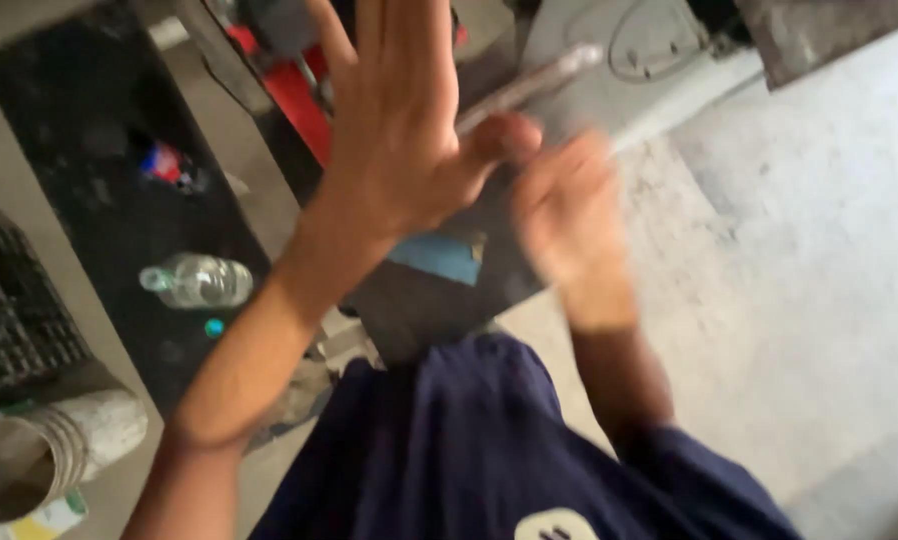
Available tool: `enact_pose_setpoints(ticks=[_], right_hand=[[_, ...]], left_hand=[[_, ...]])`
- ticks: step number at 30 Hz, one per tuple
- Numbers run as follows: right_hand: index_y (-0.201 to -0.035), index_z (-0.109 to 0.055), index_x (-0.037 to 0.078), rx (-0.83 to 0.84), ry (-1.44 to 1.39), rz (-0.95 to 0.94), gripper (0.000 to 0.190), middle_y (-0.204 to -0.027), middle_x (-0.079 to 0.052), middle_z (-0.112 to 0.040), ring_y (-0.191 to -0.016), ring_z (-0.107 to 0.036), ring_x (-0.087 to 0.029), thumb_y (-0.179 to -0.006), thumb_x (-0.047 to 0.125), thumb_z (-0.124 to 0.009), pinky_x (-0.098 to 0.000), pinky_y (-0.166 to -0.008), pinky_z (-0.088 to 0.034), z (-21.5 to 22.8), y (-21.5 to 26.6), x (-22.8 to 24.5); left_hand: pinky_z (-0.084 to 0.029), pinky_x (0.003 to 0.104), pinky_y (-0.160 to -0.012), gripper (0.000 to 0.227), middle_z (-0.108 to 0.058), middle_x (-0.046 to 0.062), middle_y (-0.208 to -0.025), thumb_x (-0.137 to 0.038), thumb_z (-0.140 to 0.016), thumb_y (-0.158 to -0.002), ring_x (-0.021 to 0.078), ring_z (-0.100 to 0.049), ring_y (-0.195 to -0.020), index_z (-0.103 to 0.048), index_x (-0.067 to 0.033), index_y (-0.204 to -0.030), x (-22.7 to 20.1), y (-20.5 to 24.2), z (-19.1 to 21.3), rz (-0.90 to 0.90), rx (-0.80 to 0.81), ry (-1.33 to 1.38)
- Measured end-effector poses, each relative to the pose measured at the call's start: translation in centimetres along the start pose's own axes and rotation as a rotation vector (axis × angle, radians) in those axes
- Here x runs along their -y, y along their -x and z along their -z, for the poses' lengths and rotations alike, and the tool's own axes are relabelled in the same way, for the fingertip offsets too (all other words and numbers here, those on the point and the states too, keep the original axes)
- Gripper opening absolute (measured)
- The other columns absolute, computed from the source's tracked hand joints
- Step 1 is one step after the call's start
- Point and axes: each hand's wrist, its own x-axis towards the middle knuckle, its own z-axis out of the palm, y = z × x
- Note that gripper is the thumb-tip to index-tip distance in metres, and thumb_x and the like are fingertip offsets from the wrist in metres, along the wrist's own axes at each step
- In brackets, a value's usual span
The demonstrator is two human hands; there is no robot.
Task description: The person cleans a curved metal pipe by hand, then uses a piece of sandpaper to scrub the surface. They continue to wipe the pipe with a cloth to remove residue.
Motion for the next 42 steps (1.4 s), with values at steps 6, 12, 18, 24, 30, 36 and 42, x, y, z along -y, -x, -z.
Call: enact_pose_setpoints(ticks=[6,12,18,24,30,36,42], right_hand=[[-0.107,-0.074,0.013,0.329,-0.728,-0.272,0.031,-0.082,0.006,-0.059,-0.073,-0.053,-0.005,-0.09,-0.002,-0.053,-0.0258,-0.059,-0.044,5.4,-3.5,8.0],[-0.132,-0.063,0.001,0.186,-1.212,-0.133,0.033,-0.139,-0.011,-0.062,-0.133,-0.058,-0.023,-0.1,-0.001,-0.063,-0.0369,-0.115,-0.047,2.7,-2.0,10.6],[-0.127,-0.07,0.01,0.18,-3.069,-0.651,0.02,-0.126,-0.003,-0.072,-0.125,-0.066,-0.012,-0.112,0.016,-0.061,-0.023,-0.123,-0.049,-1.5,-4.4,5.4],[-0.11,-0.042,0.019,0.048,-2.6,-0.163,0.074,-0.098,0.008,-0.045,-0.097,-0.05,-0.009,-0.051,-0.025,-0.03,-0.029,-0.113,-0.04,0.1,-7.0,4.0],[-0.116,-0.045,0.017,0.335,-2.409,-0.065,0.058,-0.108,0.005,-0.049,-0.105,-0.049,-0.012,-0.076,0.032,-0.083,-0.023,-0.103,-0.04,0.9,-4.9,7.9],[-0.103,-0.042,0.017,0.001,-2.478,-0.41,0.032,-0.085,0.005,-0.041,-0.081,-0.053,-0.007,-0.096,-0.011,-0.056,-0.0205,-0.089,-0.049,2.9,-5.7,11.5],[-0.094,-0.049,0.017,0.019,-2.57,-0.422,0.021,-0.083,0.008,-0.042,-0.075,-0.037,-0.005,-0.089,-0.002,-0.057,-0.0222,-0.085,-0.041,3.9,-7.8,7.7]], left_hand=[[0.002,0.074,-0.139,0.119,-0.024,0.02,-0.177,-0.085,-0.008,-0.079,0.0379,-0.024,-0.173,-0.013,-0.002,-0.165,-0.1,0.6,-0.1,0.062,-0.157,0.18],[0.013,0.064,-0.143,0.107,-0.056,0.011,-0.149,-0.085,-0.009,-0.082,0.0304,-0.057,-0.149,-0.042,-0.0049,-0.146,-1.8,0.4,0.0,0.153,-0.711,0.371],[0.006,0.071,-0.144,0.097,-0.053,0.011,-0.151,-0.077,-0.011,-0.091,0.0308,-0.057,-0.15,-0.037,-0.0033,-0.148,-1.7,0.6,-0.4,0.205,-0.674,0.383],[-0.003,0.067,-0.138,0.091,-0.054,0.017,-0.144,-0.073,-0.013,-0.096,0.0383,-0.057,-0.142,-0.04,0.0006,-0.142,-1.6,0.4,1.2,0.161,-0.605,0.378],[-0.001,0.067,-0.138,0.089,-0.061,0.01,-0.131,-0.075,-0.002,-0.098,0.0304,-0.064,-0.131,-0.045,-0.0064,-0.135,-2.4,-0.2,0.7,0.183,-0.653,0.466],[0.001,0.067,-0.137,0.089,-0.059,0.013,-0.137,-0.072,-0.003,-0.1,0.0307,-0.059,-0.138,-0.041,-0.0022,-0.139,-2.7,0.3,1.6,0.221,-0.555,0.519],[-0.008,0.067,-0.134,0.089,-0.056,0.014,-0.132,-0.073,-0.005,-0.099,0.035,-0.061,-0.128,-0.043,0.0,-0.133,-2.0,0.0,1.5,0.15,-0.589,0.528]])
